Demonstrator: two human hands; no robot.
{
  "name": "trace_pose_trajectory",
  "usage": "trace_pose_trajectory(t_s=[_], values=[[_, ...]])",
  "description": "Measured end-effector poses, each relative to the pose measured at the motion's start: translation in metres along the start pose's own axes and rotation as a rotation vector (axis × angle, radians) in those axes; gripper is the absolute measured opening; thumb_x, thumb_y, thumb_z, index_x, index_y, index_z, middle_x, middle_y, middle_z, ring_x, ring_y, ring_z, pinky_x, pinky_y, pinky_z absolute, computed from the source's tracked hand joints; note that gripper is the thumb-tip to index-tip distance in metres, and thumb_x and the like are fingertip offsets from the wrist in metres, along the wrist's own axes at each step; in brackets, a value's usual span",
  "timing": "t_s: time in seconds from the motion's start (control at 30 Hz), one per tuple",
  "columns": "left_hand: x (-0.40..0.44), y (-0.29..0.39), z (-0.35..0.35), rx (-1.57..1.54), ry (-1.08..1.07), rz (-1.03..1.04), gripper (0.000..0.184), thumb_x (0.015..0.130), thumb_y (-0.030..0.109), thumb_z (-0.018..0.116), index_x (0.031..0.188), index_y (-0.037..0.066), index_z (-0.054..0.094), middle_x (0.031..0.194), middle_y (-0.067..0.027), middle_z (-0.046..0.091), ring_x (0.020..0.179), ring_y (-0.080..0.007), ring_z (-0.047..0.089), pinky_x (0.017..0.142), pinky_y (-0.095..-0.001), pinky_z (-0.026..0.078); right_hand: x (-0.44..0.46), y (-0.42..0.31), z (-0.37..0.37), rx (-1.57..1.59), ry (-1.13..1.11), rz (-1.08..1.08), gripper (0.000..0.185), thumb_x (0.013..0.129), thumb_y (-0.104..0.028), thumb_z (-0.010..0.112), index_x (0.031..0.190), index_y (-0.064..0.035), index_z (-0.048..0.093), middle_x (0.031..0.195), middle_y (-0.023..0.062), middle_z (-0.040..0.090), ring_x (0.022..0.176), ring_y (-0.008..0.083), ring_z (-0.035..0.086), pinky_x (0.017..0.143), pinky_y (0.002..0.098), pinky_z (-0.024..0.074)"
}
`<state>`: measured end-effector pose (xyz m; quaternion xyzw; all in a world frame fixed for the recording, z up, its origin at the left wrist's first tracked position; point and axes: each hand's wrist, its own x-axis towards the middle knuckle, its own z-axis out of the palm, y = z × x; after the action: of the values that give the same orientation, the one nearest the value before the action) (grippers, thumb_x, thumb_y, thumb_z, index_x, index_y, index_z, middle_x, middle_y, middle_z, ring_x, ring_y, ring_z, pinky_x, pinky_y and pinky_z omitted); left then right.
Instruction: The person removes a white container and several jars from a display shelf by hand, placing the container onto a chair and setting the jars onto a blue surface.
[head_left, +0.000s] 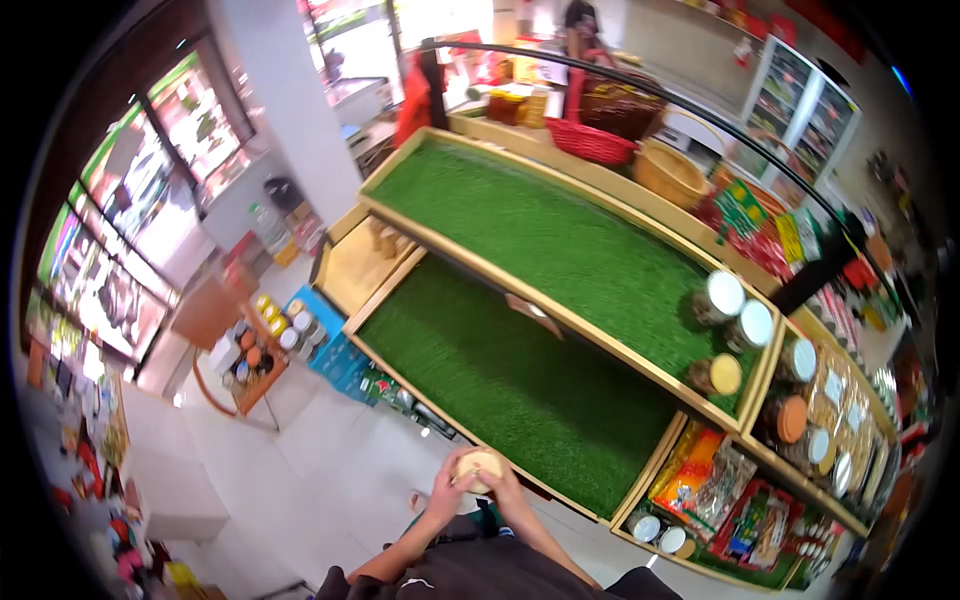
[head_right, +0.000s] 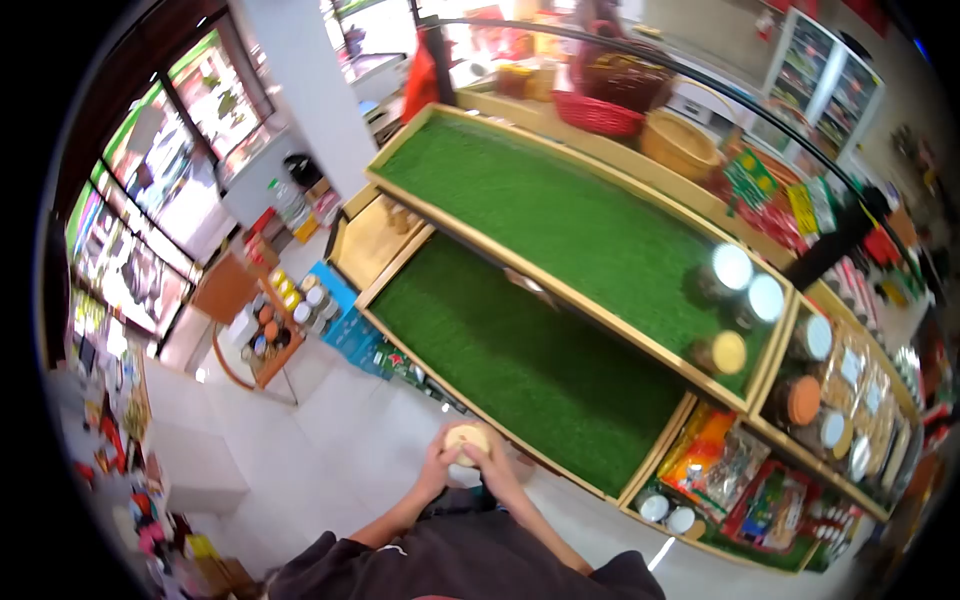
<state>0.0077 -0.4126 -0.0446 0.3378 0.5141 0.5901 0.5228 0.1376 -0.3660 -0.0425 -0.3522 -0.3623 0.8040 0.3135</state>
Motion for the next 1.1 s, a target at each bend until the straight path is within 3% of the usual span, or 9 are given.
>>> trace_pose_trajectory(t_s=[0.03, 0.13, 0.23, 0.33, 0.4, 0.43, 0.5, 0.8, 1.1], values=[[-0.008, 0.004, -0.016, -0.023, 0.05, 0.01, 0.052, 0.081, 0.025, 0.062, 0.126, 0.002, 0.048, 0.122, -0.01, 0.053, 0.114, -0.0205, 0.051, 0.099, -0.0319, 0.039, 0.002, 0.002, 0.017, -0.156, -0.045, 0.007, 0.053, 0.091, -0.026, 0.058, 0.136, -0.0039, 0.04, 0.124, 0.0081, 0.051, 0.112, 0.0161, 0.05, 0.091, 0.0285, 0.0445], [-0.048, 0.017, -0.055, -0.11, 0.235, -0.059, 0.048, 0.087, 0.026, 0.055, 0.126, 0.0, 0.046, 0.117, -0.0082, 0.054, 0.109, -0.0164, 0.052, 0.094, -0.0282, 0.04, 0.023, 0.049, 0.04, -0.324, -0.231, 0.079, 0.051, 0.089, -0.034, 0.062, 0.128, -0.0032, 0.047, 0.129, 0.0138, 0.045, 0.121, 0.0253, 0.042, 0.1, 0.0349, 0.0371], [-0.071, 0.004, -0.096, -0.152, 0.36, -0.017, 0.048, 0.088, 0.027, 0.054, 0.126, 0.0, 0.046, 0.117, -0.0079, 0.054, 0.109, -0.0161, 0.052, 0.094, -0.0279, 0.041, 0.034, 0.054, 0.078, -0.559, -0.352, 0.194, 0.066, 0.087, -0.039, 0.063, 0.14, -0.0068, 0.039, 0.132, 0.018, 0.043, 0.125, 0.03, 0.039, 0.103, 0.0384, 0.0345], [-0.084, 0.003, -0.133, -0.227, 0.396, 0.047, 0.048, 0.089, 0.029, 0.054, 0.127, 0.002, 0.046, 0.115, -0.0064, 0.054, 0.108, -0.0147, 0.052, 0.093, -0.0276, 0.041, 0.043, 0.046, 0.125, -0.715, -0.447, 0.298, 0.061, 0.092, -0.026, 0.06, 0.147, -0.0234, 0.032, 0.131, 0.0026, 0.045, 0.108, 0.0125, 0.05, 0.084, 0.026, 0.0485], [-0.091, 0.006, -0.159, -0.288, 0.38, 0.048, 0.048, 0.088, 0.028, 0.056, 0.128, 0.003, 0.046, 0.116, -0.0055, 0.054, 0.108, -0.0135, 0.051, 0.093, -0.0275, 0.04, 0.05, 0.053, 0.153, -0.669, -0.501, 0.396, 0.062, 0.093, -0.026, 0.057, 0.148, -0.0251, 0.027, 0.136, 0.002, 0.041, 0.112, 0.0127, 0.048, 0.09, 0.0264, 0.0453], [-0.096, 0.008, -0.173, -0.291, 0.389, 0.049, 0.048, 0.088, 0.028, 0.056, 0.128, 0.003, 0.046, 0.116, -0.0055, 0.054, 0.108, -0.0135, 0.051, 0.093, -0.0275, 0.04, 0.059, 0.08, 0.148, -0.636, -0.522, 0.389, 0.062, 0.094, -0.023, 0.055, 0.149, -0.0215, 0.025, 0.136, 0.0028, 0.042, 0.117, 0.014, 0.046, 0.094, 0.0279, 0.0423], [-0.105, 0.018, -0.199, -0.238, 0.448, 0.024, 0.048, 0.087, 0.026, 0.057, 0.128, 0.003, 0.046, 0.116, -0.0058, 0.054, 0.109, -0.0141, 0.051, 0.093, -0.0275, 0.041, 0.067, 0.115, 0.168, -0.442, -0.481, 0.34, 0.063, 0.091, -0.027, 0.062, 0.143, -0.0043, 0.034, 0.138, 0.0144, 0.044, 0.126, 0.0221, 0.043, 0.106, 0.0323, 0.0333], [-0.125, 0.034, -0.285, -0.191, 0.642, 0.117, 0.046, 0.086, 0.021, 0.059, 0.126, 0.002, 0.049, 0.12, -0.0096, 0.055, 0.111, -0.0178, 0.052, 0.097, -0.0308, 0.04, 0.102, 0.152, 0.261, -0.419, -0.623, 0.367, 0.055, 0.089, -0.028, 0.063, 0.134, -0.0035, 0.043, 0.124, 0.009, 0.052, 0.115, 0.0176, 0.05, 0.095, 0.0301, 0.0429], [-0.067, 0.06, -0.352, -0.176, 0.695, -0.002, 0.042, 0.092, 0.019, 0.055, 0.129, 0.002, 0.047, 0.116, -0.0088, 0.056, 0.108, -0.0154, 0.052, 0.094, -0.028, 0.041, 0.183, 0.145, 0.324, -0.349, -0.577, 0.515, 0.051, 0.091, -0.033, 0.059, 0.131, -0.0054, 0.045, 0.121, 0.0084, 0.054, 0.109, 0.019, 0.054, 0.09, 0.0331, 0.0467]])
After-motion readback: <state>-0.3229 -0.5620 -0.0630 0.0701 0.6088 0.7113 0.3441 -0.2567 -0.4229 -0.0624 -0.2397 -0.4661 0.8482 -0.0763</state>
